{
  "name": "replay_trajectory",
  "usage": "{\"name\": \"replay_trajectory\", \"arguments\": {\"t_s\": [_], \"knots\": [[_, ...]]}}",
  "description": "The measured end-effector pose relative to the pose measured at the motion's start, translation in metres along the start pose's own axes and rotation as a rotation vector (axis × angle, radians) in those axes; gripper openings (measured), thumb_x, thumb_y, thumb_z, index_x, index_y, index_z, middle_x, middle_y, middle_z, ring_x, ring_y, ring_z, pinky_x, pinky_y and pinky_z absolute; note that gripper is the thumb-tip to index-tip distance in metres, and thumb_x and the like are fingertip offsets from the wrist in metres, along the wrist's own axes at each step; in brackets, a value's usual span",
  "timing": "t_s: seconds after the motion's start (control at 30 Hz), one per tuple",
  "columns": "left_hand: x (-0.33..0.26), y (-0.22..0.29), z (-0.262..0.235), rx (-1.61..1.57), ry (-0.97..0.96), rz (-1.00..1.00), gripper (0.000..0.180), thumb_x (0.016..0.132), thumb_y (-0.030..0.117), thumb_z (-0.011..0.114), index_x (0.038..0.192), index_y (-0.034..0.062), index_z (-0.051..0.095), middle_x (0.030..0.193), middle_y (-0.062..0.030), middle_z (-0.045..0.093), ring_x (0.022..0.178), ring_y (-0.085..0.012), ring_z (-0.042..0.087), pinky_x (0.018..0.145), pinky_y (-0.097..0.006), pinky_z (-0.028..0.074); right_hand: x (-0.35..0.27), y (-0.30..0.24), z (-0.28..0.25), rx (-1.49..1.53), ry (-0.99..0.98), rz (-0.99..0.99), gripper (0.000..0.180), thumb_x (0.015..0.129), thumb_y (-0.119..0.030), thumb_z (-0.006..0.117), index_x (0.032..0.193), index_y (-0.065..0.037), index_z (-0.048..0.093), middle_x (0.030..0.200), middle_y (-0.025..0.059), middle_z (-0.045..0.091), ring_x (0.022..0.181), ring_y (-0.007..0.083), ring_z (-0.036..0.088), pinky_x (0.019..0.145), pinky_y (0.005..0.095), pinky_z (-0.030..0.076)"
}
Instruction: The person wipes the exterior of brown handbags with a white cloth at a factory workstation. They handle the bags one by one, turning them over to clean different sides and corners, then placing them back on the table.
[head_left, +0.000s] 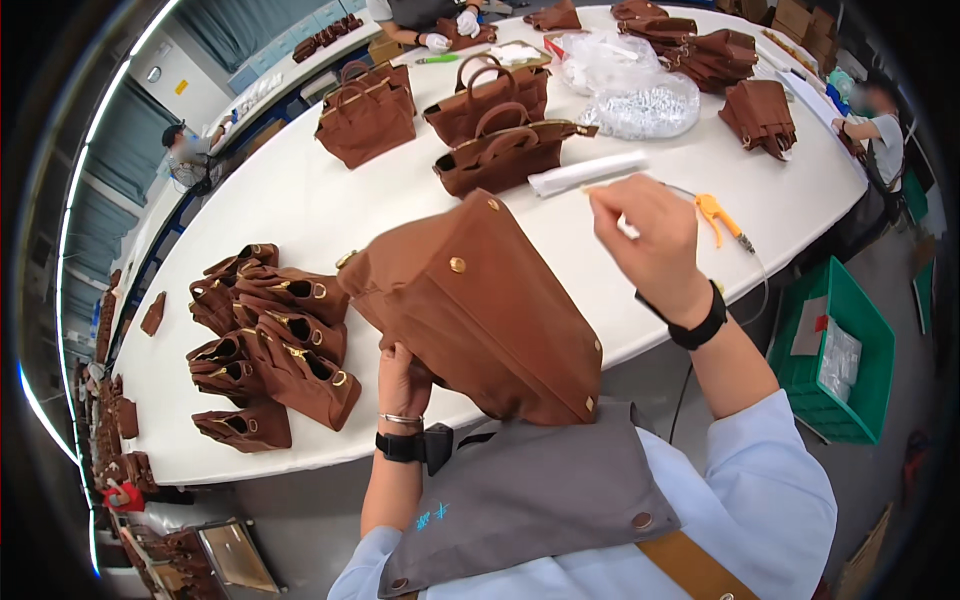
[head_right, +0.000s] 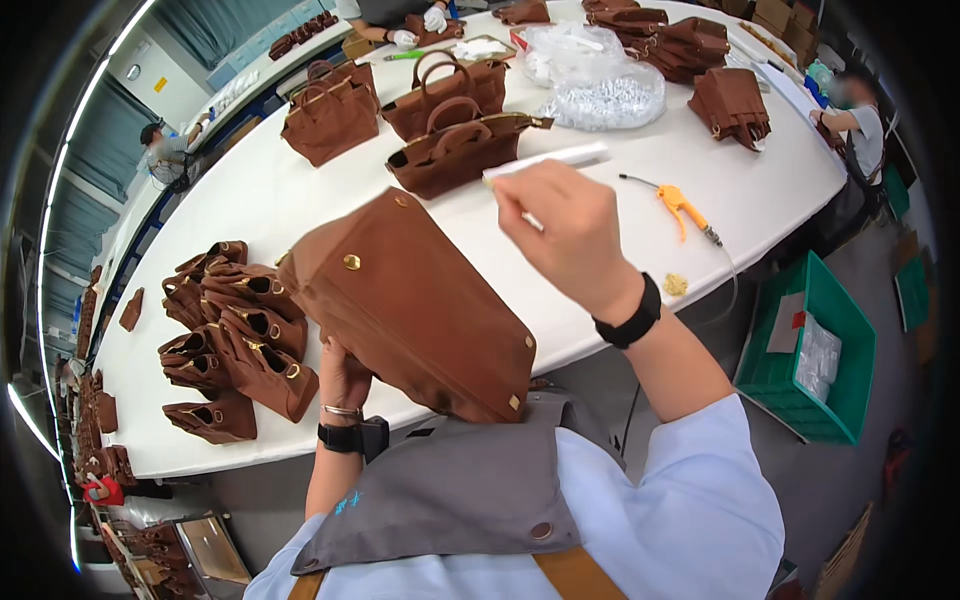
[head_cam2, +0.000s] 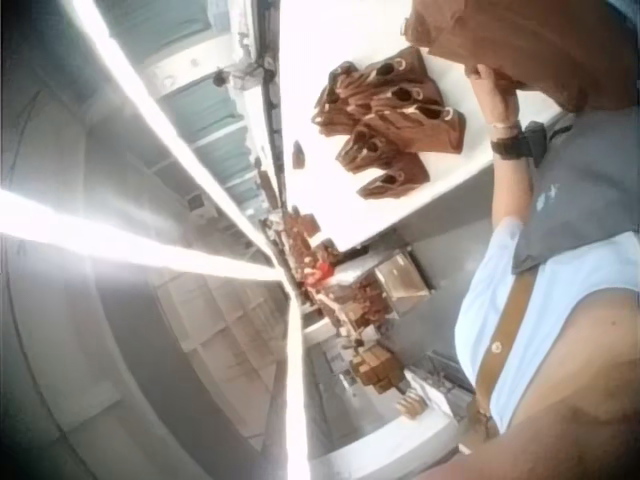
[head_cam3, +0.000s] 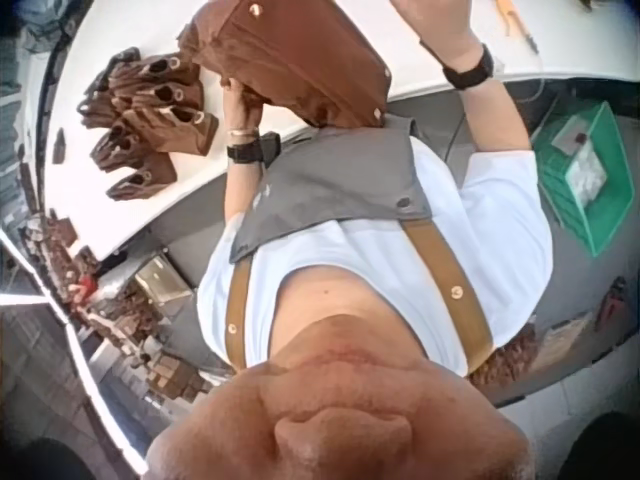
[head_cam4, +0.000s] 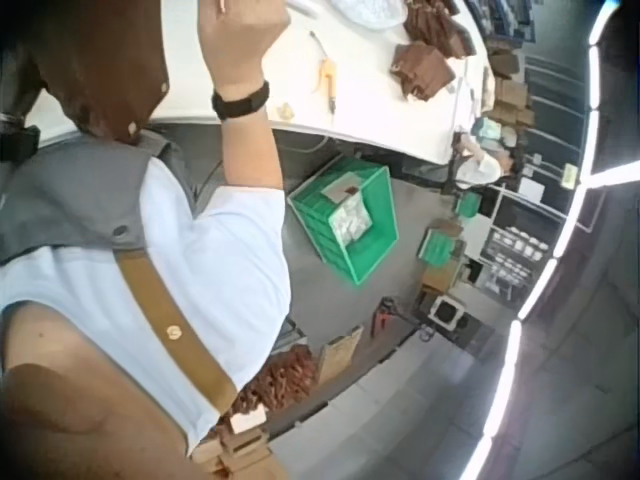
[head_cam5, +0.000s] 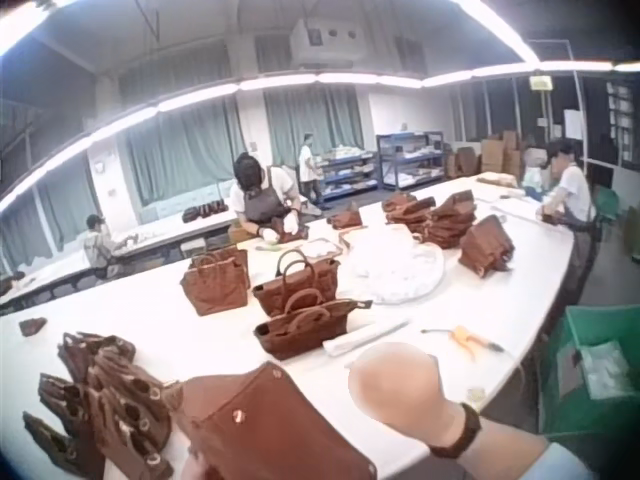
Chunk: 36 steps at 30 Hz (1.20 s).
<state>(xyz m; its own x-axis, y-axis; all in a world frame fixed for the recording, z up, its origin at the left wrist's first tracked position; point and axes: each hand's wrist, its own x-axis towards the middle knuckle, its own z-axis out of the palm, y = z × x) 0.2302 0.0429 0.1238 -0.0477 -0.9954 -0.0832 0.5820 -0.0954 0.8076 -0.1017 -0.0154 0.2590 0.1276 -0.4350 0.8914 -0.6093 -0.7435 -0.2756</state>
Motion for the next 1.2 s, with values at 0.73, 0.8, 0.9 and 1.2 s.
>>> {"name": "replay_trajectory", "arguments": {"t_s": [0.73, 0.8, 0.9, 1.2], "knots": [[0.004, -0.020, -0.041, -0.162, 0.066, -0.133, 0.053, 0.093, 0.040, 0.059, 0.136, 0.0124, 0.045, 0.136, -0.0018, 0.052, 0.125, -0.0237, 0.048, 0.106, -0.047, 0.038, -0.115, -0.022, -0.010, 0.097, -0.437, 0.153, 0.010, 0.071, 0.001, 0.068, 0.078, -0.002, 0.061, 0.068, 0.0057, 0.056, 0.060, 0.0205, 0.057, 0.051, 0.0314, 0.048], [0.003, -0.020, -0.040, -0.168, 0.090, -0.130, 0.053, 0.093, 0.040, 0.060, 0.136, 0.0122, 0.045, 0.135, -0.0025, 0.053, 0.125, -0.0237, 0.048, 0.105, -0.047, 0.038, -0.117, -0.018, -0.015, 0.150, -0.490, 0.119, 0.012, 0.070, 0.003, 0.068, 0.079, -0.002, 0.061, 0.068, 0.0059, 0.055, 0.059, 0.0210, 0.055, 0.050, 0.0316, 0.046], [0.001, -0.020, -0.036, -0.118, 0.088, -0.145, 0.051, 0.093, 0.040, 0.060, 0.134, 0.0123, 0.047, 0.135, -0.0024, 0.053, 0.126, -0.0236, 0.048, 0.105, -0.048, 0.038, -0.121, -0.015, -0.023, 0.260, -0.542, 0.126, 0.018, 0.066, 0.008, 0.065, 0.082, -0.001, 0.062, 0.067, 0.0064, 0.055, 0.056, 0.0213, 0.053, 0.047, 0.0305, 0.043], [-0.004, -0.015, -0.052, -0.221, 0.216, -0.127, 0.046, 0.097, 0.038, 0.053, 0.134, 0.0125, 0.047, 0.140, -0.0028, 0.049, 0.130, -0.0230, 0.046, 0.106, -0.050, 0.037, -0.132, -0.021, -0.042, 0.550, -0.444, 0.623, 0.017, 0.070, 0.011, 0.064, 0.085, 0.004, 0.066, 0.069, 0.0086, 0.063, 0.058, 0.0177, 0.057, 0.049, 0.0255, 0.043]]}}
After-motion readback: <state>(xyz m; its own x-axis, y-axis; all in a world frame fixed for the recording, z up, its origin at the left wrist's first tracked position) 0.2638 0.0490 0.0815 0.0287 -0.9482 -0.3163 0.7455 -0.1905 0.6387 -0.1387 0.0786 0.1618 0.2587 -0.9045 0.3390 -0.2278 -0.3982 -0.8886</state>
